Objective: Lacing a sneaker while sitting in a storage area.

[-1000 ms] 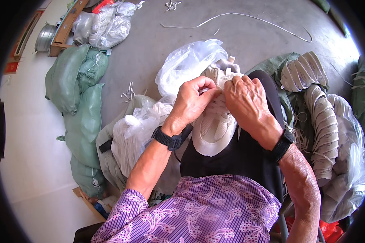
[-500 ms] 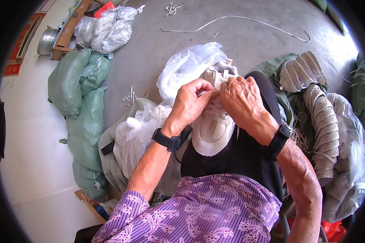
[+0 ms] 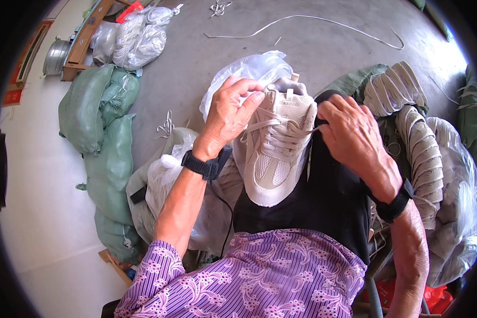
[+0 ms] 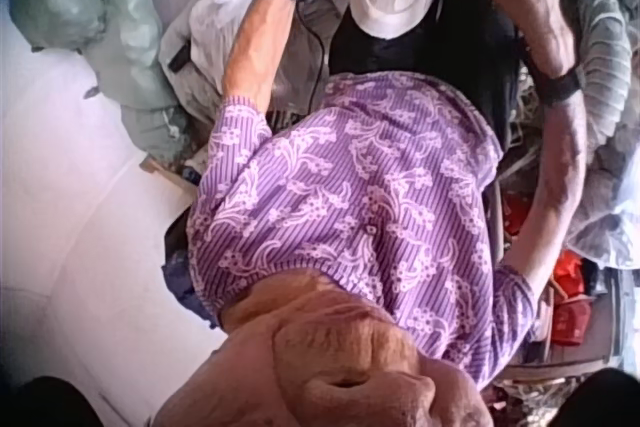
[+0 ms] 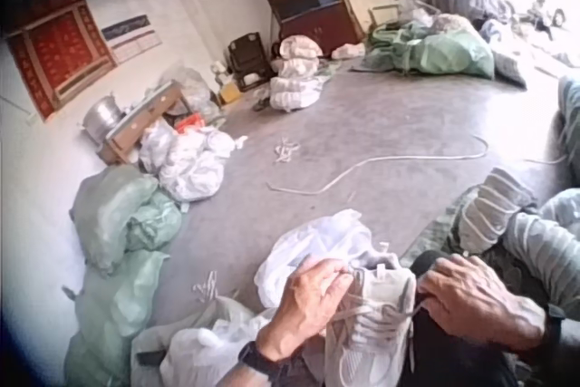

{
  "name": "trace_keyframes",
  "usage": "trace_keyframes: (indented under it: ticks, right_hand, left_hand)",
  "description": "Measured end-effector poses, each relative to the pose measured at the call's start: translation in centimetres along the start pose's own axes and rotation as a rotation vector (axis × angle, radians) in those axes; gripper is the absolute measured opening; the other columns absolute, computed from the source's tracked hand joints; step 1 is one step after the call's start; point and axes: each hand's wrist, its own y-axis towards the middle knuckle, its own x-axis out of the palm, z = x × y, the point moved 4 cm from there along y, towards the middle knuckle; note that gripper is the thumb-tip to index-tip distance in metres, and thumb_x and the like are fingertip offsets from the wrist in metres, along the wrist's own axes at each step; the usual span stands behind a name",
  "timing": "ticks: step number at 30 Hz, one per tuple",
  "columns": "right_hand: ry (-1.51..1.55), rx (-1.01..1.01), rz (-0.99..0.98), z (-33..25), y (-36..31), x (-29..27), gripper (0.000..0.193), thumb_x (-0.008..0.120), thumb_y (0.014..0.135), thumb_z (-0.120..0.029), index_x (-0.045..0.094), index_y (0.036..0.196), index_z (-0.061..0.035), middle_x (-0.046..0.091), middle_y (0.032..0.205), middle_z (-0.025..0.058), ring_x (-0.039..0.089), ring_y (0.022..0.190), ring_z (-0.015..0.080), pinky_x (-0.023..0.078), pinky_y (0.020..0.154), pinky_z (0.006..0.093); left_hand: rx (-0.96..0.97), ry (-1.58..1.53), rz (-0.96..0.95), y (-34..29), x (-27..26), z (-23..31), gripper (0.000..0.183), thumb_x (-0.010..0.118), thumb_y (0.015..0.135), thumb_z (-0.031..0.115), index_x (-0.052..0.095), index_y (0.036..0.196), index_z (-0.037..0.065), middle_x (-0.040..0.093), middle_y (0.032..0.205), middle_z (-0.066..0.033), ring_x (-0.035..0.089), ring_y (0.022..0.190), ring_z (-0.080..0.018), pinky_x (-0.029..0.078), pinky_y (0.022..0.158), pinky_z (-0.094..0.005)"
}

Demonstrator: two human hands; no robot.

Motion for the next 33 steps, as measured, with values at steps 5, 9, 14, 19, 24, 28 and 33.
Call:
trace_keyframes:
  ticks: [5, 9, 14, 19, 24, 28, 33]
  right_hand:
    - [0.176, -0.150, 0.013, -2.0, 1.7, 1.0, 0.015, 0.067, 0.077, -0.017, 0.063, 0.088, -0.0077, 0.054, 0.090, 0.0065, 0.052, 0.091, 0.0259, 0.040, 0.077, 0.0385]
    - [0.135, -0.189, -0.037, -1.9, 1.7, 1.3, 0.011, 0.065, 0.079, -0.016, 0.062, 0.078, -0.0060, 0.053, 0.089, 0.0067, 0.051, 0.089, 0.0256, 0.040, 0.077, 0.0377]
    - [-0.249, -0.190, 0.020, 4.6, -1.2, 1.1, 0.009, 0.059, 0.078, -0.009, 0.054, 0.079, -0.0021, 0.050, 0.087, 0.0134, 0.049, 0.086, 0.0327, 0.041, 0.076, 0.0425]
    - [-0.500, 0.344, -0.146, 24.8, -10.7, -4.1, 0.007, 0.053, 0.084, -0.008, 0.055, 0.081, -0.0011, 0.051, 0.078, 0.0152, 0.052, 0.074, 0.0326, 0.043, 0.066, 0.0441]
    - [-0.575, 0.771, -0.384, 36.5, -21.9, -5.0, 0.009, 0.051, 0.088, -0.008, 0.057, 0.087, -0.0016, 0.054, 0.086, 0.0155, 0.055, 0.082, 0.0320, 0.045, 0.073, 0.0413]
    - [-0.399, 0.730, -0.306, 33.0, -19.9, -2.5, 0.012, 0.048, 0.091, -0.009, 0.058, 0.092, -0.0020, 0.057, 0.093, 0.0157, 0.057, 0.088, 0.0316, 0.046, 0.078, 0.0391]
    - [0.009, 0.272, 0.059, 17.3, -9.9, -0.8, 0.004, 0.057, 0.086, -0.004, 0.058, 0.088, -0.0012, 0.056, 0.090, 0.0162, 0.056, 0.087, 0.0344, 0.046, 0.077, 0.0386]
  left_hand:
    - [0.157, 0.058, -0.050, 0.9, 1.8, 0.6, 0.013, 0.062, 0.088, 0.013, 0.068, 0.097, 0.006, 0.062, 0.096, -0.0114, 0.061, 0.090, -0.0277, 0.050, 0.080, -0.0361]
    - [0.245, 0.121, -0.055, 0.9, 2.0, 0.7, 0.013, 0.062, 0.087, 0.011, 0.067, 0.098, 0.007, 0.062, 0.096, -0.0102, 0.059, 0.092, -0.0292, 0.048, 0.083, -0.0380]
    - [0.346, 0.160, -0.108, 1.5, 1.8, 0.4, 0.012, 0.056, 0.086, 0.010, 0.062, 0.096, 0.007, 0.061, 0.094, -0.0103, 0.058, 0.090, -0.0306, 0.044, 0.086, -0.0401]
    - [0.243, 0.173, -0.239, 1.6, 0.4, -1.5, 0.013, 0.049, 0.081, 0.008, 0.057, 0.091, 0.005, 0.060, 0.084, -0.0091, 0.056, 0.081, -0.0307, 0.044, 0.082, -0.0401]
    - [0.216, 0.159, -0.240, 1.4, 0.5, -1.5, 0.014, 0.048, 0.081, 0.008, 0.057, 0.091, 0.005, 0.060, 0.081, -0.0089, 0.055, 0.079, -0.0304, 0.044, 0.080, -0.0395]
    - [0.311, 0.080, -0.217, 1.5, 1.5, 0.3, 0.015, 0.052, 0.080, 0.007, 0.061, 0.092, 0.005, 0.062, 0.091, -0.0108, 0.058, 0.086, -0.0305, 0.046, 0.083, -0.0391]
    - [0.259, 0.082, -0.267, -0.1, 0.8, 2.1, 0.014, 0.062, 0.077, 0.007, 0.065, 0.090, 0.005, 0.060, 0.111, -0.0126, 0.057, 0.101, -0.0306, 0.047, 0.089, -0.0380]
